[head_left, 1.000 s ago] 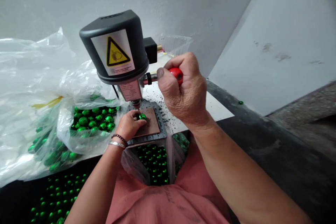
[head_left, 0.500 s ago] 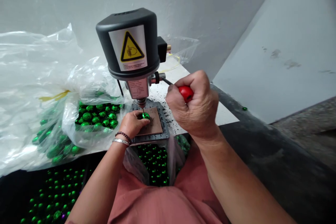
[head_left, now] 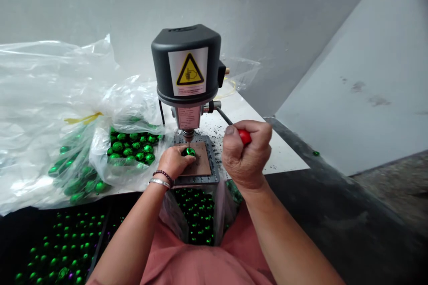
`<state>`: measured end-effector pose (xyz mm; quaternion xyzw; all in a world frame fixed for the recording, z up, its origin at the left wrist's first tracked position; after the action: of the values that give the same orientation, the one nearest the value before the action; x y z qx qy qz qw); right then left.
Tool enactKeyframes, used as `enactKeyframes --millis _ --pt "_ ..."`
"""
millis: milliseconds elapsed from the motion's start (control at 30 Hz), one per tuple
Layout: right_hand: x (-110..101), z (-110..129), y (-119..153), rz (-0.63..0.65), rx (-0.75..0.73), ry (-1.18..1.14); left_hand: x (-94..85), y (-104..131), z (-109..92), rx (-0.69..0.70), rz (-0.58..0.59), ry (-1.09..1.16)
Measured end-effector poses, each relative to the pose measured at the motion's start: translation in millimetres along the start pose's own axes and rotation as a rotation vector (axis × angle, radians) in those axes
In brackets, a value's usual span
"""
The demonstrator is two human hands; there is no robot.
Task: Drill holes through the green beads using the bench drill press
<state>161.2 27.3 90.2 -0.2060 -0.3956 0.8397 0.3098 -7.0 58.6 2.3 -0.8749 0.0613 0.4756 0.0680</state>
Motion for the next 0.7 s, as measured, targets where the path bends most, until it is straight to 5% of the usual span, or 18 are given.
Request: enactKeyframes --millis 267,533,700 --pt "5 -8 16 0.022 0.052 -0.129 1.4 2 1 -0.001 -0.02 0.029" --pt "11 25 -56 -0.007 0.053 -0.078 -6.7 19 -6 -0.067 -0.098 0.085" --pt "13 24 -60 0.003 0.064 -0.085 -7.9 50 -15 0.066 0.137 0.288"
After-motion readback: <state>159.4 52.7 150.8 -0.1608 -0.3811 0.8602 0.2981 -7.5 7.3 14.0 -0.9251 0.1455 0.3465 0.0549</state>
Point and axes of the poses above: each hand's wrist, its own y-axis away from the middle knuckle, its own x-axis out of the palm, z = x × y, the point moved 4 cm from there along -y, towards the middle knuckle, and after that the axes turned 14 degrees about x, right-handed, at the moved point
